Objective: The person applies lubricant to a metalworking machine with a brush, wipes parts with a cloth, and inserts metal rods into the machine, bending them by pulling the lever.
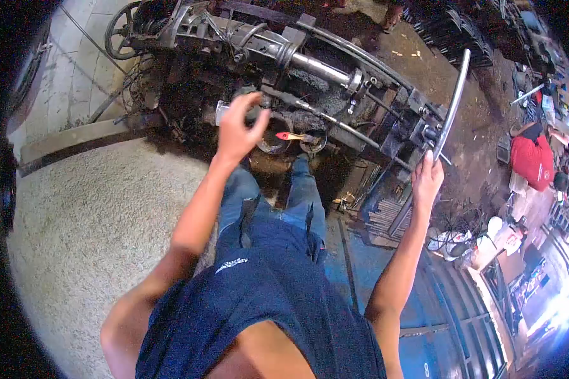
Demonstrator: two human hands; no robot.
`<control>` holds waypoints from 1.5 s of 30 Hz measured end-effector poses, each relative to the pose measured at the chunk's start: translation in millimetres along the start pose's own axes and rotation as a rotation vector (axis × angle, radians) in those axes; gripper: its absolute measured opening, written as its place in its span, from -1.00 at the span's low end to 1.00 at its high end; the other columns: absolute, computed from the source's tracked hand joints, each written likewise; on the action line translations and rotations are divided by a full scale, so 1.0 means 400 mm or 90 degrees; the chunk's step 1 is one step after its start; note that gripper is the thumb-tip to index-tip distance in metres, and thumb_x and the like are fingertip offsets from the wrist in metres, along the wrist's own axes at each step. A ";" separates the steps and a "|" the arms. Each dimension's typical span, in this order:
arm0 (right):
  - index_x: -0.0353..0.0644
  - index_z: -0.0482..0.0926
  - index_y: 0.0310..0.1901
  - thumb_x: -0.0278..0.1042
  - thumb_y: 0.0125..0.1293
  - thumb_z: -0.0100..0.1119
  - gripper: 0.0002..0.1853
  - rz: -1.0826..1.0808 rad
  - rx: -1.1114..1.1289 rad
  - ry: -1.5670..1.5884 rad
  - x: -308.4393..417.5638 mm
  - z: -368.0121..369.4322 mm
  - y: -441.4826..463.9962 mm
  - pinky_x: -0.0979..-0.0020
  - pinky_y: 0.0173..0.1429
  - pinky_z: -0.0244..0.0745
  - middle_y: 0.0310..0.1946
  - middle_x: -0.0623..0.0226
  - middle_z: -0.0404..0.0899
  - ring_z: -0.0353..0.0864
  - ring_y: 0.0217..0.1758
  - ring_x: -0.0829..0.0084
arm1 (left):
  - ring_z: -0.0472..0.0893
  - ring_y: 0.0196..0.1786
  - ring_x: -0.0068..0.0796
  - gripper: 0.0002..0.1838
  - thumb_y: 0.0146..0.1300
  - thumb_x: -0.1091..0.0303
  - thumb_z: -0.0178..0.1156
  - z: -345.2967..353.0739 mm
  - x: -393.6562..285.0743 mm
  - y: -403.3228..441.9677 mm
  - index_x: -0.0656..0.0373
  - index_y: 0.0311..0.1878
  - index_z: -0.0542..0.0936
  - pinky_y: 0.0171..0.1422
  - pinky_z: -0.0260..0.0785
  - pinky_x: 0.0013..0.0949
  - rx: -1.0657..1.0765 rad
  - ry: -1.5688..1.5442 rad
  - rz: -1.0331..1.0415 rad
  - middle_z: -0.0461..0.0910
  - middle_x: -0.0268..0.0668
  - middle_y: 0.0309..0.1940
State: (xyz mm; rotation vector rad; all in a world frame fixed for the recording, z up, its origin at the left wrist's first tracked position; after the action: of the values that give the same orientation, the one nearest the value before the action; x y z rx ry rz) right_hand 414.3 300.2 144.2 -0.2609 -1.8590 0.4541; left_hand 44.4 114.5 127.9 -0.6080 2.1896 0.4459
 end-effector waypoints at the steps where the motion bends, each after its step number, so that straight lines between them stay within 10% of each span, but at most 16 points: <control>1: -0.02 0.32 -0.42 -0.08 0.47 0.01 -0.69 -0.007 0.008 -0.025 0.005 0.000 -0.002 0.60 -0.71 0.02 -0.73 0.65 0.15 0.12 -0.77 0.73 | 0.63 -0.08 -0.20 -0.61 0.15 0.36 0.30 -0.033 0.032 -0.049 0.29 0.03 0.55 0.03 0.47 -0.28 -0.025 0.022 -0.083 0.62 -0.09 -0.13; 7: -0.06 0.33 -0.43 -0.06 0.46 0.02 -0.66 -0.030 -0.011 -0.089 -0.005 -0.001 0.004 0.56 -0.68 0.07 -0.73 0.63 0.16 0.14 -0.75 0.71 | 0.58 0.02 -0.37 -0.33 0.34 0.08 0.18 0.039 0.375 -0.341 0.35 0.33 0.27 0.09 0.44 -0.30 0.005 -0.263 -0.620 0.58 -0.12 0.02; 15: -0.17 0.45 -0.40 -0.07 0.43 0.06 -0.65 -0.073 -0.030 -0.102 -0.024 -0.014 0.011 0.50 -0.55 0.15 -0.69 0.56 0.27 0.24 -0.64 0.67 | 0.44 0.27 -0.21 -0.36 0.37 0.11 0.10 0.150 0.470 -0.382 0.26 0.38 0.21 0.30 0.32 -0.15 -0.051 -0.583 -0.704 0.37 -0.10 0.29; 17: -0.16 0.46 -0.39 -0.07 0.42 0.07 -0.66 -0.063 -0.049 -0.118 -0.029 -0.011 0.018 0.50 -0.55 0.14 -0.69 0.58 0.27 0.24 -0.63 0.68 | 0.44 0.27 -0.23 -0.40 0.35 0.13 0.11 0.170 0.544 -0.388 0.26 0.34 0.27 0.31 0.29 -0.12 0.061 -0.205 -0.656 0.38 -0.11 0.29; 19: -0.15 0.46 -0.39 -0.06 0.41 0.08 -0.66 -0.070 -0.027 -0.118 -0.030 -0.011 0.021 0.48 -0.55 0.14 -0.68 0.59 0.28 0.24 -0.62 0.69 | 0.53 0.11 -0.16 -0.46 0.32 0.11 0.12 0.169 0.492 -0.378 0.27 0.25 0.38 0.17 0.38 -0.14 -0.040 -0.130 -0.563 0.50 -0.10 0.15; 23: -0.26 0.42 -0.43 0.03 0.40 0.06 -0.54 -0.097 -0.052 -0.183 -0.048 -0.020 0.042 0.40 -0.40 0.25 -0.65 0.44 0.33 0.27 -0.52 0.58 | 0.60 -0.14 -0.31 -0.58 0.32 0.09 0.09 0.144 0.490 -0.352 0.28 0.02 0.48 0.03 0.44 -0.25 0.077 -0.463 -0.788 0.55 -0.21 -0.20; 25: -0.32 0.43 -0.39 0.06 0.39 0.06 -0.51 -0.114 -0.085 -0.214 -0.072 -0.018 0.063 0.33 -0.31 0.32 -0.61 0.32 0.37 0.31 -0.46 0.52 | 0.38 -0.65 -0.56 -0.70 0.37 0.10 0.07 0.123 0.477 -0.324 0.17 -0.10 0.48 -0.32 0.44 -0.29 0.117 -0.553 -0.780 0.41 -0.44 -0.56; 28: -0.10 0.40 -0.46 -0.03 0.41 0.07 -0.63 -0.118 -0.081 -0.208 -0.060 -0.013 0.050 0.47 -0.57 0.16 -0.69 0.57 0.29 0.27 -0.66 0.66 | 0.18 -0.72 -0.63 -0.69 0.41 0.05 0.05 0.076 0.403 -0.269 0.13 -0.22 0.45 -0.31 0.36 -0.40 0.080 -0.655 -0.783 0.37 -0.46 -0.60; 33: -0.13 0.39 -0.51 0.01 0.39 0.08 -0.58 -0.130 -0.090 -0.209 -0.035 -0.010 0.019 0.42 -0.50 0.19 -0.69 0.52 0.28 0.27 -0.61 0.61 | 0.20 -0.72 -0.59 -0.69 0.47 0.17 -0.10 0.087 0.364 -0.179 0.24 -0.26 0.40 -0.28 0.37 -0.42 -0.010 -0.815 -0.869 0.35 -0.43 -0.61; 35: -0.35 0.44 -0.39 0.12 0.36 0.04 -0.45 -0.128 -0.078 -0.272 -0.022 -0.011 0.017 0.14 -0.22 0.38 -0.55 -0.02 0.49 0.55 -0.39 0.11 | 0.22 -0.71 -0.58 -0.69 0.48 0.19 -0.14 0.089 0.357 -0.167 0.26 -0.26 0.40 -0.26 0.38 -0.41 -0.020 -0.798 -0.887 0.36 -0.43 -0.61; 45: -0.34 0.51 -0.25 0.13 0.36 0.03 -0.46 -0.147 -0.122 -0.326 0.042 0.008 -0.036 0.04 -0.13 0.43 -0.42 -0.13 0.60 0.62 -0.24 -0.11 | 0.43 -0.49 -0.42 -0.72 0.41 0.17 -0.10 0.066 0.343 -0.211 0.14 -0.34 0.41 -0.16 0.40 -0.21 0.040 -0.675 -0.850 0.47 -0.34 -0.49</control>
State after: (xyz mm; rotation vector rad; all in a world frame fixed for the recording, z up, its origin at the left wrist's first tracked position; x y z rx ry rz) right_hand 406.2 293.2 164.1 -0.0549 -2.4057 0.1906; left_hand 30.5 20.5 -4.8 -1.2428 0.5290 -0.0692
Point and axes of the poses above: each hand's wrist, its own y-axis towards the middle knuckle, its own z-axis out of the palm, x = y × z, the point moved 1 cm from there along y, towards the middle knuckle
